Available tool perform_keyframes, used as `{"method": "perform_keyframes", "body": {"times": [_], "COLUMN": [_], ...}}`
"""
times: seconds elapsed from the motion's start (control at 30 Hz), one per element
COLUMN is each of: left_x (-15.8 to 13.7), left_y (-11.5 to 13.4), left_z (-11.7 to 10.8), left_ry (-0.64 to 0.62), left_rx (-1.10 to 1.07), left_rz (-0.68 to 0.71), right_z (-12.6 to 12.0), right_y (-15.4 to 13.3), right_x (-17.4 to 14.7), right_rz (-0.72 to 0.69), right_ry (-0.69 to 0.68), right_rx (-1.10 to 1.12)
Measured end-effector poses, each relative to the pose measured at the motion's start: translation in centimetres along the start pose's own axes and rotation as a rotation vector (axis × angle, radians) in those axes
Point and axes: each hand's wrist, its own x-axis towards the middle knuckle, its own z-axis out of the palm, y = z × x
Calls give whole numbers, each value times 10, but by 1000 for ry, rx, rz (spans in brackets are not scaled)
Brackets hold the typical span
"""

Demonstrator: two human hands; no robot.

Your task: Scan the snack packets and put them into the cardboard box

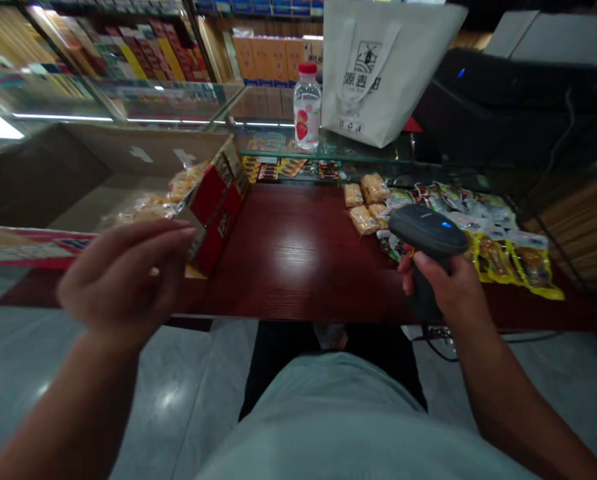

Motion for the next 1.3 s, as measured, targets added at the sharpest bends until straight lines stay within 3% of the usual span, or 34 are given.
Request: {"method": "perform_keyframes", "body": {"times": [0.07,0.13,0.2,0.27,0.43,0.53,0.67,0.83,0.93,1.07,1.3], "left_x": [-21,-37,-51,-63,-76,-67,-39,14,44,61,58], "left_y": [3,5,9,13,16,12,1,-17,-22,-25,-36], "left_z": [14,26,33,37,51,80,146,244,288,315,317], "left_ry": [22,108,172,153,-128,-354,-593,-602,-613,-683,-769], "left_rx": [86,93,8,-116,-276,-363,-419,-355,-300,-244,-245], "left_rz": [245,290,141,-28,-200,-237,-174,-89,-64,-46,-96], "right_z": [-4,-7,-9,-11,-15,-16,-15,-9,-5,5,29], "right_y": [-1,-2,-2,-2,-4,-5,-8,-8,-5,-1,3], "right_x": [-8,-16,-25,-33,-48,-46,-32,-5,12,35,74], "right_rz": [-2,2,14,16,27,47,71,94,111,160,223], "right_ry": [28,44,50,56,74,92,102,86,82,88,52], "right_rx": [39,77,109,133,174,212,254,253,246,260,254]}}
